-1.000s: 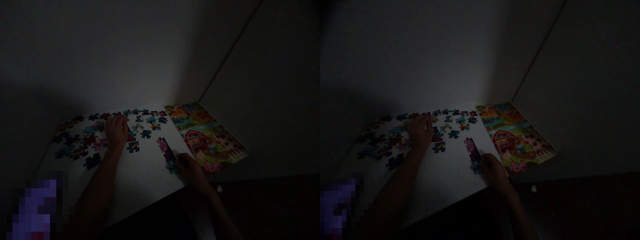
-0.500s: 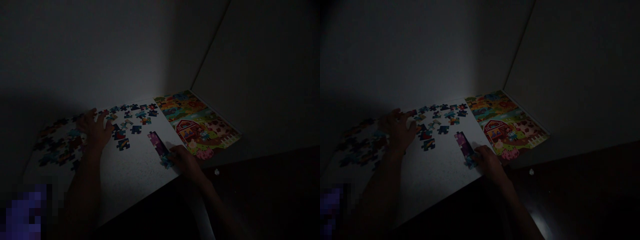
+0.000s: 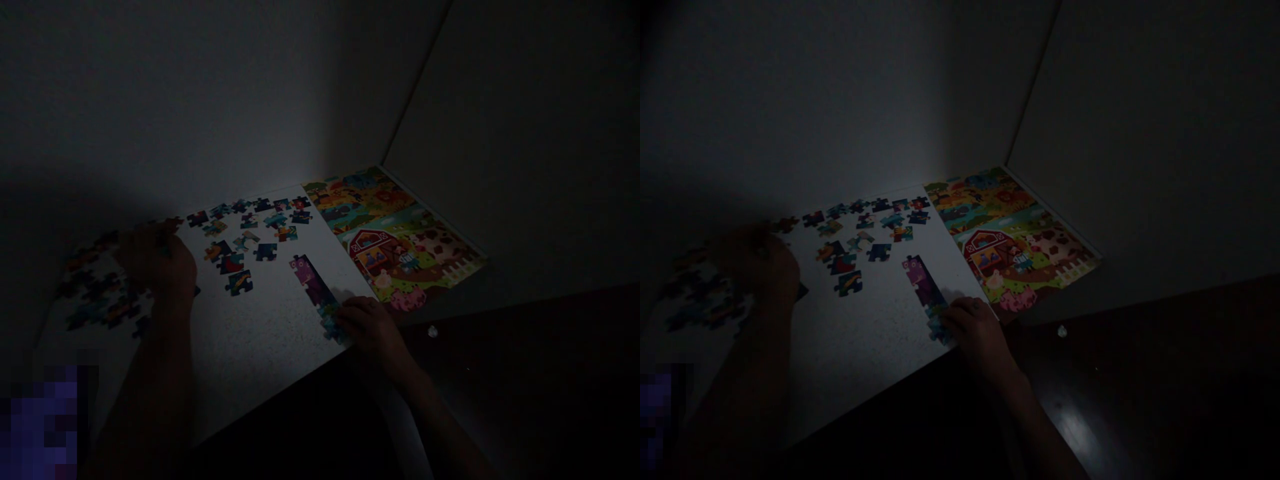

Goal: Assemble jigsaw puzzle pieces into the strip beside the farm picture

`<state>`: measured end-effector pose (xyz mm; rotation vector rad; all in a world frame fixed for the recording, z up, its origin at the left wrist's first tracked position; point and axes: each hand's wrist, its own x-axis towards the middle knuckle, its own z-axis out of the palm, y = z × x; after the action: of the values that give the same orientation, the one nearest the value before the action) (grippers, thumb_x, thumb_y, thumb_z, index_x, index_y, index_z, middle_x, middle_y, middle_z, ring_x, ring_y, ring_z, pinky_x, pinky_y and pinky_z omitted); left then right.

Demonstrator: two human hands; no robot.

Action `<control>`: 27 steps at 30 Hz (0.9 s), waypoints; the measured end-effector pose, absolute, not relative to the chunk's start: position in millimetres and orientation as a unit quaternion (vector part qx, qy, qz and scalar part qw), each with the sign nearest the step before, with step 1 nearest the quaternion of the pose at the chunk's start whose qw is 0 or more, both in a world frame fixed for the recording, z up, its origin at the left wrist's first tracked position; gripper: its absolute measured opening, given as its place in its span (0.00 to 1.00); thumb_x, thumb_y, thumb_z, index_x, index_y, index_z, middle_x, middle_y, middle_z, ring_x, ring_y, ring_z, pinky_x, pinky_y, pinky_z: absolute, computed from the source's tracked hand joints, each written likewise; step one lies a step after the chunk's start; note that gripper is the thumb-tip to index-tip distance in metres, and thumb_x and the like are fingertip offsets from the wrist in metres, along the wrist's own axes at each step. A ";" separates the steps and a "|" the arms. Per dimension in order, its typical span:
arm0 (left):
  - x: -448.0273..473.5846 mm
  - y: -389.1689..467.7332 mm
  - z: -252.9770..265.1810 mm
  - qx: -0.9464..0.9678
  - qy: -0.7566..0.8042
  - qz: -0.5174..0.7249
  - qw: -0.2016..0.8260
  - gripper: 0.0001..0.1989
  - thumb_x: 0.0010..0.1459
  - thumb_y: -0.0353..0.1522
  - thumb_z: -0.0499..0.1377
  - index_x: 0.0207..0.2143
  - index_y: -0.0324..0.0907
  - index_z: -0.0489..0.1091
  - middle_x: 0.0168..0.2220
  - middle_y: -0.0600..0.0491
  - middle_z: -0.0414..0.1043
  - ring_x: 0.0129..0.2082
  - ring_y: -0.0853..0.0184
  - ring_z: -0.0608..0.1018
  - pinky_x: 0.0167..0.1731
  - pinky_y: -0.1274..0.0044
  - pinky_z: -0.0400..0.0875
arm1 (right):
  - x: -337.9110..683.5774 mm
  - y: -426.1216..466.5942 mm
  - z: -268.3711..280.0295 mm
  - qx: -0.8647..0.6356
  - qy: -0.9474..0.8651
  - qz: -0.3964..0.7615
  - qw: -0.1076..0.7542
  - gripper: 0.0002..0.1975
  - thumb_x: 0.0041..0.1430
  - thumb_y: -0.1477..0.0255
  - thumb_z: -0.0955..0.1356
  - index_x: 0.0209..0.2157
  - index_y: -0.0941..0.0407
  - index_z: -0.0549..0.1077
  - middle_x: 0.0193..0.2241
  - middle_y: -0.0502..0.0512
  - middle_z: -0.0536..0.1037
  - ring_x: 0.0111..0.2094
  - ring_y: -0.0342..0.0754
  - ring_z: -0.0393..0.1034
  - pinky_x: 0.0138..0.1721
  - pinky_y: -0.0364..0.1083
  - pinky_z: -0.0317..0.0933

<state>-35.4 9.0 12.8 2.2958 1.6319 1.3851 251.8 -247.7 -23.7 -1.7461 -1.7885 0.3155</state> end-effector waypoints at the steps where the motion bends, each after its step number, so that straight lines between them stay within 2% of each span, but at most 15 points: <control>1: -28.5 3.0 16.5 0.698 0.537 0.472 -0.035 0.09 0.61 0.27 0.50 0.35 0.41 0.70 0.38 0.52 0.72 0.47 0.55 0.71 0.50 0.55 0.61 | 250.9 -249.7 -23.9 -0.666 -0.672 0.111 0.304 0.10 0.66 0.70 0.65 0.41 0.52 0.78 0.41 0.57 0.78 0.43 0.52 0.71 0.46 0.53 0.67; 3: -9.5 -20.1 22.7 0.676 0.535 0.504 -0.055 0.08 0.59 0.27 0.52 0.35 0.40 0.71 0.35 0.52 0.72 0.40 0.60 0.74 0.44 0.62 0.68 | 247.9 -253.4 -25.0 -0.680 -0.664 0.095 0.297 0.09 0.65 0.69 0.66 0.42 0.53 0.78 0.42 0.58 0.78 0.43 0.53 0.71 0.46 0.54 0.66; 6: 24.7 -79.1 21.9 0.793 0.446 0.409 0.064 0.09 0.61 0.30 0.54 0.39 0.43 0.73 0.32 0.54 0.71 0.33 0.65 0.75 0.37 0.69 0.72 | 241.4 -257.2 -28.6 -0.696 -0.651 0.071 0.295 0.10 0.64 0.68 0.67 0.44 0.53 0.78 0.44 0.59 0.77 0.45 0.55 0.70 0.46 0.55 0.65; 7: 34.8 -101.2 18.0 0.825 0.407 0.376 0.113 0.09 0.62 0.29 0.53 0.40 0.44 0.73 0.34 0.54 0.72 0.33 0.66 0.75 0.36 0.71 0.73 | 239.2 -258.0 -29.9 -0.701 -0.645 0.063 0.298 0.10 0.64 0.68 0.67 0.45 0.53 0.77 0.45 0.59 0.77 0.45 0.55 0.70 0.46 0.55 0.65; 9: 49.9 -140.3 6.6 0.867 0.344 0.324 0.160 0.10 0.63 0.29 0.52 0.41 0.45 0.73 0.38 0.52 0.75 0.40 0.64 0.76 0.41 0.71 0.73 | 236.1 -259.2 -31.9 -0.708 -0.635 0.051 0.304 0.10 0.65 0.68 0.66 0.45 0.53 0.77 0.45 0.59 0.77 0.46 0.55 0.70 0.46 0.55 0.65; 12: 59.0 -173.5 -10.1 0.901 0.311 0.263 0.152 0.12 0.63 0.30 0.54 0.48 0.46 0.72 0.49 0.49 0.74 0.50 0.60 0.74 0.50 0.67 0.70 | 235.6 -260.0 -31.6 -0.706 -0.636 0.055 0.309 0.10 0.65 0.68 0.66 0.45 0.53 0.76 0.43 0.58 0.77 0.45 0.54 0.70 0.46 0.54 0.64; 14: 59.4 -178.7 -15.6 0.913 0.299 0.238 0.139 0.14 0.63 0.31 0.56 0.50 0.45 0.72 0.52 0.48 0.73 0.53 0.58 0.72 0.53 0.64 0.69 | 236.9 -260.2 -29.7 -0.700 -0.642 0.059 0.308 0.10 0.65 0.69 0.66 0.44 0.53 0.76 0.43 0.58 0.78 0.45 0.54 0.70 0.46 0.54 0.65; 21: 61.0 -174.5 -15.3 0.931 0.263 0.218 0.132 0.13 0.63 0.30 0.55 0.50 0.44 0.72 0.52 0.48 0.74 0.52 0.58 0.73 0.52 0.62 0.70 | 231.3 -262.0 -25.3 -0.717 -0.632 0.037 0.291 0.11 0.66 0.68 0.65 0.45 0.53 0.77 0.43 0.59 0.78 0.45 0.54 0.71 0.47 0.55 0.64; 27: 62.7 -176.8 -16.7 0.928 0.266 0.231 0.124 0.14 0.64 0.30 0.55 0.50 0.42 0.71 0.50 0.47 0.75 0.50 0.59 0.74 0.51 0.64 0.71 | 217.5 -270.6 -28.6 -0.745 -0.602 0.007 0.287 0.13 0.65 0.67 0.66 0.49 0.55 0.73 0.48 0.62 0.76 0.49 0.57 0.69 0.50 0.57 0.62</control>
<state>62.7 -176.8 -16.7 2.7040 0.7754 0.6735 217.5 -270.6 -28.6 -1.9921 -1.6081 0.0182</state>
